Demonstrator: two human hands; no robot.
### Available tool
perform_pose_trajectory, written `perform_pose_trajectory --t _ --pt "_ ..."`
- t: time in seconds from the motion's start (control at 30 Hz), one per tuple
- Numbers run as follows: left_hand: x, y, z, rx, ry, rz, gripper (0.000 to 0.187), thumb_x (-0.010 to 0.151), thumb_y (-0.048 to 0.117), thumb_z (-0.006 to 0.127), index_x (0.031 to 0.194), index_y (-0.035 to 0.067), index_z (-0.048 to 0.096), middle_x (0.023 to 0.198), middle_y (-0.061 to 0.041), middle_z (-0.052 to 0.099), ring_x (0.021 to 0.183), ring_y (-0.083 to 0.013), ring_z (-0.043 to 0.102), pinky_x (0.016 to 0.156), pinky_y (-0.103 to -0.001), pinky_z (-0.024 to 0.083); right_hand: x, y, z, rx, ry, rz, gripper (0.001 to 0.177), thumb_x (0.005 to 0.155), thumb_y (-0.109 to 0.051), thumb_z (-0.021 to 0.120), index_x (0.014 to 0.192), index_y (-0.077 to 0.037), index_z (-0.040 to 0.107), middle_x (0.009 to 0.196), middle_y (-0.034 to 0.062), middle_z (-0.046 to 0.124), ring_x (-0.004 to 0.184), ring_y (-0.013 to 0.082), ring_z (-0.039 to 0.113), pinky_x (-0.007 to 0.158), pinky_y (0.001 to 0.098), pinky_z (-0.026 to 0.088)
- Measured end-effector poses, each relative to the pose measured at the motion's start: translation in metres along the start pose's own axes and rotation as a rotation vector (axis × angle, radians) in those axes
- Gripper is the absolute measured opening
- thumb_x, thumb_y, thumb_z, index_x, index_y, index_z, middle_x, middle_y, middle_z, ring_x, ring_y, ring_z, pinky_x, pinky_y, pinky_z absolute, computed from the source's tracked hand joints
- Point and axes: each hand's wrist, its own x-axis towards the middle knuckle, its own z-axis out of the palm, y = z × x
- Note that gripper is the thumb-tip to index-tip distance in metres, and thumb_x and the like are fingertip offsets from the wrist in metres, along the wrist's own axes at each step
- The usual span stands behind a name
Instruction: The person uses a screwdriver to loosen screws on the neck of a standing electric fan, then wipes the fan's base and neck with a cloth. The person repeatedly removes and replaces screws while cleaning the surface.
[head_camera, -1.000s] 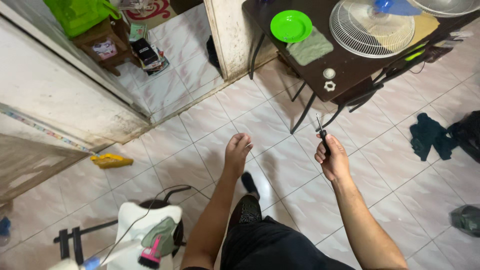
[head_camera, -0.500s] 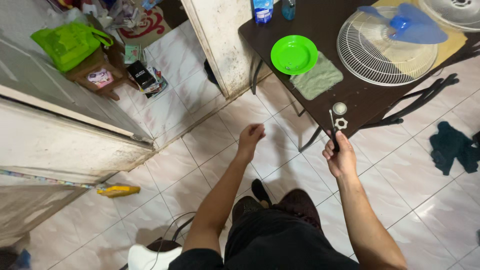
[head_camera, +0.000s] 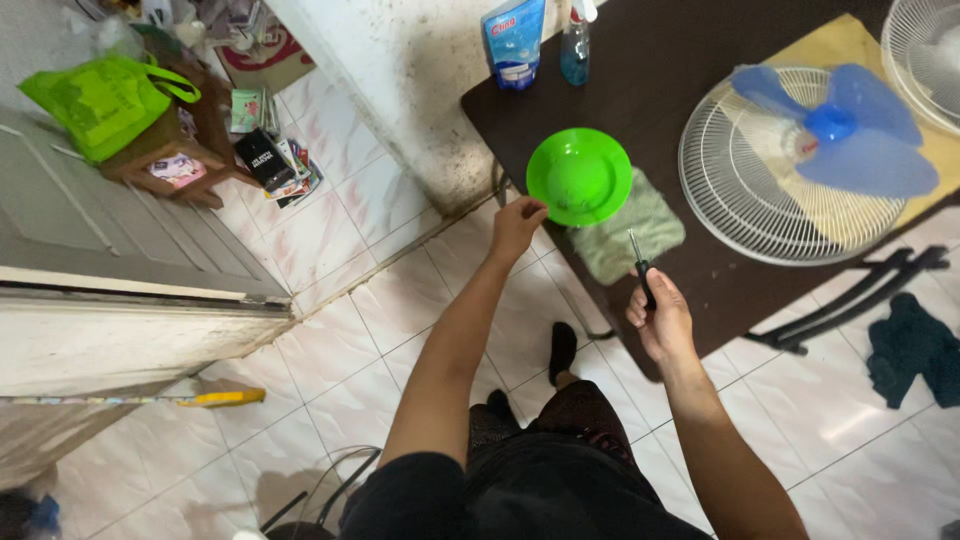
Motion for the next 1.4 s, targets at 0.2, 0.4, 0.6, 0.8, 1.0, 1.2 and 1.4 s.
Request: perform_pose_trajectory --t 0.2,0.4,0.6,0.8,1.0,1.2,1.4 --pt "0.091 -0.001 0.039 0.407 0.014 0.272 0.013 0.088 0.015 0.077 0.099 0.009 0.075 0.101 -0.008 0.072 0.096 -0.0286 0.068 0.084 -0.042 0.054 0.079 -0.034 -0.011 -0.045 0.008 0.023 0.023 0.108 -0.025 0.054 0.114 -0.005 0.063 0.068 0.0010 0.048 0.056 0.0115 0.041 0.051 0.0273 0.034" --pt "0.126 0.004 0.060 0.782 0.195 0.295 0.013 0.076 0.022 0.082 0.088 0.021 0.078 0.107 -0.003 0.056 0.113 -0.0275 0.049 0.096 -0.049 0.037 0.118 -0.060 -0.012 -0.065 -0.001 0.025 0.016 0.110 -0.023 0.053 0.106 -0.009 0.059 0.072 0.0005 0.050 0.060 0.0106 0.044 0.054 0.0275 0.037" --pt "0.135 -0.009 0.065 0.788 0.202 0.312 0.018 0.078 0.023 0.082 0.095 0.020 0.077 0.110 -0.002 0.055 0.115 -0.0261 0.048 0.101 -0.049 0.034 0.129 -0.069 -0.007 -0.087 -0.008 0.054 0.019 0.109 -0.025 0.052 0.110 -0.007 0.061 0.071 -0.0005 0.049 0.060 0.0096 0.044 0.055 0.0265 0.037" --pt "0.118 -0.019 0.057 0.646 0.408 0.205 0.021 0.087 0.023 0.077 0.108 0.023 0.076 0.115 -0.001 0.058 0.118 -0.0261 0.049 0.101 -0.051 0.039 0.125 -0.064 0.005 -0.171 -0.042 0.109 0.025 0.109 -0.026 0.048 0.114 -0.006 0.062 0.068 -0.0002 0.046 0.059 0.0100 0.042 0.054 0.0273 0.037" --pt "0.019 0.005 -0.008 0.525 0.550 0.155 0.032 0.091 0.025 0.076 0.121 0.017 0.069 0.144 -0.018 0.049 0.135 -0.0388 0.041 0.108 -0.058 0.037 0.120 -0.035 0.021 -0.179 -0.142 0.185 0.021 0.109 -0.026 0.055 0.112 -0.005 0.055 0.071 -0.0002 0.045 0.061 0.0106 0.042 0.054 0.0282 0.035" --pt "-0.135 0.043 -0.100 0.328 1.016 0.208 0.065 0.093 0.031 0.076 0.143 0.007 0.041 0.152 -0.052 0.015 0.141 -0.0482 0.029 0.106 -0.054 0.042 0.090 0.006 0.071 -0.254 -0.337 0.289 0.017 0.108 -0.027 0.059 0.107 -0.011 0.053 0.072 -0.0001 0.046 0.059 0.0124 0.042 0.053 0.0290 0.035" --pt "-0.335 0.069 -0.178 -0.362 0.931 -0.172 0.058 0.108 0.037 0.052 0.161 0.018 0.040 0.059 -0.007 0.056 0.046 -0.0151 0.049 0.043 -0.025 0.042 0.002 0.064 0.140 -0.446 -0.691 0.347 0.030 0.109 -0.031 0.052 0.114 -0.004 0.062 0.071 -0.0008 0.045 0.059 0.0114 0.040 0.054 0.0292 0.036"
